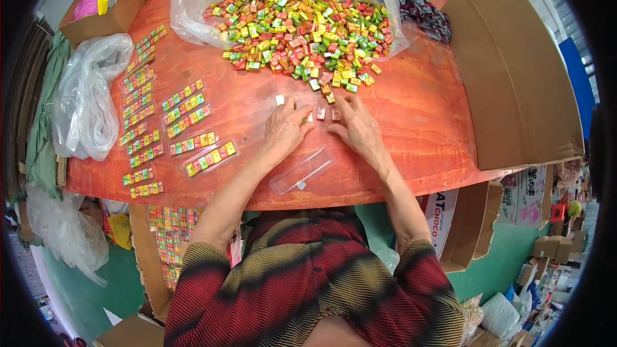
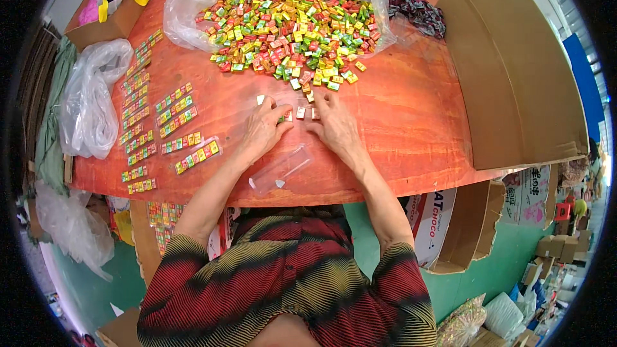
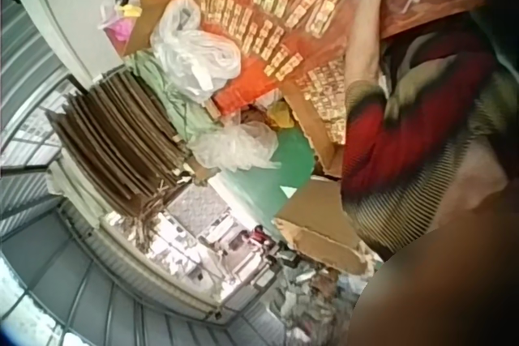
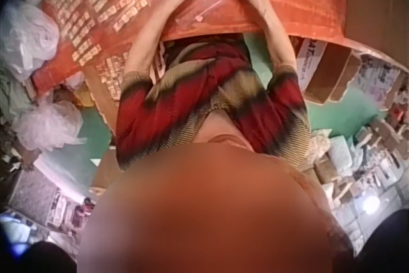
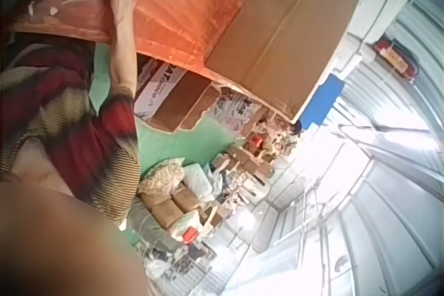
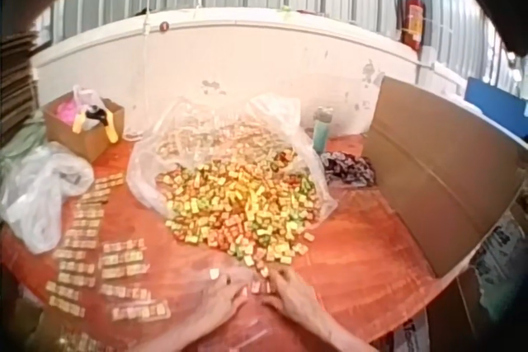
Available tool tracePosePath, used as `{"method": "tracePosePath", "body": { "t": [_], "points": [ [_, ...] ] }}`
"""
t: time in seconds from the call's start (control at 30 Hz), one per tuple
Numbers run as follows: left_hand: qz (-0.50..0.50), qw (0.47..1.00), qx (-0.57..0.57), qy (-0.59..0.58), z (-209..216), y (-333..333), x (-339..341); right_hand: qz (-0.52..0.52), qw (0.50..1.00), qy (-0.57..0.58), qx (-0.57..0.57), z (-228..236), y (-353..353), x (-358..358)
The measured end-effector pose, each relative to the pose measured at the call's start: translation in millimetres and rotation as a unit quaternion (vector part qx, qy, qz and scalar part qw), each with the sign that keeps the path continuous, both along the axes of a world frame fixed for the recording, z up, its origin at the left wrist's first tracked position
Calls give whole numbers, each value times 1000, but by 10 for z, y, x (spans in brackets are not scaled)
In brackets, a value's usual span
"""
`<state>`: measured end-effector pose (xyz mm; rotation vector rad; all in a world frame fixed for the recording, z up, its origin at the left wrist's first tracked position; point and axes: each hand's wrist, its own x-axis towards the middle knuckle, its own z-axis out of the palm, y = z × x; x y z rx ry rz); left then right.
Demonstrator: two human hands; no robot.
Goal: Sorting and arranging small colorful rectangular items into neat rows on a table.
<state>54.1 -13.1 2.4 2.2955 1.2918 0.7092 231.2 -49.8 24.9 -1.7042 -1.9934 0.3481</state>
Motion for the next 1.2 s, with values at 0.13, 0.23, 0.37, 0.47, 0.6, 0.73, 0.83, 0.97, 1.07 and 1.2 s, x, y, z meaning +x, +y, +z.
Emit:
{"method": "tracePosePath", "body": {
  "t": [0.13, 0.23, 0.37, 0.47, 0.6, 0.73, 0.83, 0.97, 1.07, 1.2],
  "points": [
    [-5, 1000, -6, 0, 2, 42, 52, 26, 999, -7, -47, -82, 69, -30],
    [-21, 1000, -16, 9, -16, 64, 54, 68, 997, 20, -4, -145, 76, -79],
    [-44, 998, 2, -38, -30, 43, 22, 54, 998, 29, -17, -125, 40, -120],
    [-35, 999, -3, -19, -81, 50, -77, 58, 998, 19, -1, -118, 15, -72],
    [-13, 999, 11, -32, -127, 48, -130, 20, 1000, -17, 14, -42, 53, -70],
    [0, 999, -21, -27, -125, 51, -105, 17, 997, 31, 70, -40, 163, -155],
    [19, 999, -6, -28, -114, 55, -131, 43, 997, 33, 46, -69, 282, -282],
    [36, 999, -23, -18, 9, -41, -223, 108, 991, 42, 62, -207, 590, -505],
    [82, 995, -53, -3, -13, -99, -344, 122, 991, 17, 53, -250, 701, -710],
    [88, 995, -46, -10, -15, -97, -405, 126, 990, -6, 69, -293, 707, -766]
  ]
}}
